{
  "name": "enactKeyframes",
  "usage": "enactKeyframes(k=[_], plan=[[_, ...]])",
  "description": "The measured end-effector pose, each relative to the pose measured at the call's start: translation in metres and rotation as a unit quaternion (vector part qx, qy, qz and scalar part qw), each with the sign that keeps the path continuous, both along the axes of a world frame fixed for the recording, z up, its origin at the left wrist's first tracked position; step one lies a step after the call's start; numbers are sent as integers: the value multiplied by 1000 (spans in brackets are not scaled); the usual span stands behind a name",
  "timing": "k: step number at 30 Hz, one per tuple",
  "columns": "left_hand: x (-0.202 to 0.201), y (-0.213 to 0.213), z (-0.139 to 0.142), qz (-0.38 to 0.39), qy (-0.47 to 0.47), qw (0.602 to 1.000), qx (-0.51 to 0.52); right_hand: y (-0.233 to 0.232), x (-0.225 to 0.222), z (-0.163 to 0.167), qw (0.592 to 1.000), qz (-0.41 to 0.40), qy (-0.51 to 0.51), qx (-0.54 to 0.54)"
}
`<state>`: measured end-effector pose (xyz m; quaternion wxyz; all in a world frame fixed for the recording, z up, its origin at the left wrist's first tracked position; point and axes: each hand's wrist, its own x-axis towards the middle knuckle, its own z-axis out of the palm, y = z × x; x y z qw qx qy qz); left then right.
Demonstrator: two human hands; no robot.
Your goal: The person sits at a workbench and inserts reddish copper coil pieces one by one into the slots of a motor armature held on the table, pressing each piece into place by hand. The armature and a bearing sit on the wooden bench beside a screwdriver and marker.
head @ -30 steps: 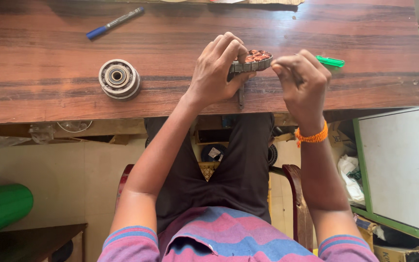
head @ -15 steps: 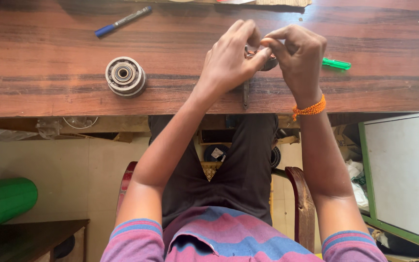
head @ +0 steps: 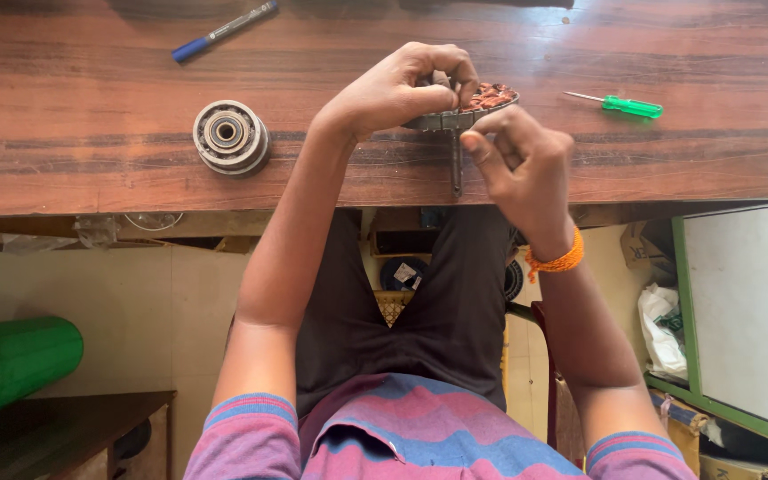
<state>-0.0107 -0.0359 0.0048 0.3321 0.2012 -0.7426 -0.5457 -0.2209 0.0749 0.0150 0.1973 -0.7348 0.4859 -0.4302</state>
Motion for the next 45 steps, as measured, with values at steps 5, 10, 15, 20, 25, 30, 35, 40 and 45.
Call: enactKeyframes(k=[5, 10, 15, 20, 25, 30, 35, 40, 45], plan=[[-1, 2, -6, 19, 21, 998, -56, 5, 12, -9, 999, -1, 0, -34], [3, 22, -4, 62, 65, 986, -140, 10, 10, -29, 998, -9, -28, -52], [-26, 45, -16, 262, -44, 905, -331, 11, -14, -29, 998, -53, -35, -4], [-28, 42, -29, 289, -11, 884, -368, 4, -42, 1, 997, -36, 42, -46], [-31, 41, -34, 297, -13, 869, -395, -4, -42, 14, 996, -13, 49, -72], [-31, 48, -24, 303, -31, 868, -393, -26, -30, 17, 995, 11, 39, -93], [-31, 50, 0, 291, -50, 919, -261, -47, -22, 15, 995, 5, 28, -94], [-43, 37, 13, 287, -37, 941, -177, -56, -25, 14, 993, -24, 16, -116], [-42, 19, 7, 221, -49, 969, -103, -51, -21, 17, 995, -38, 1, -91]])
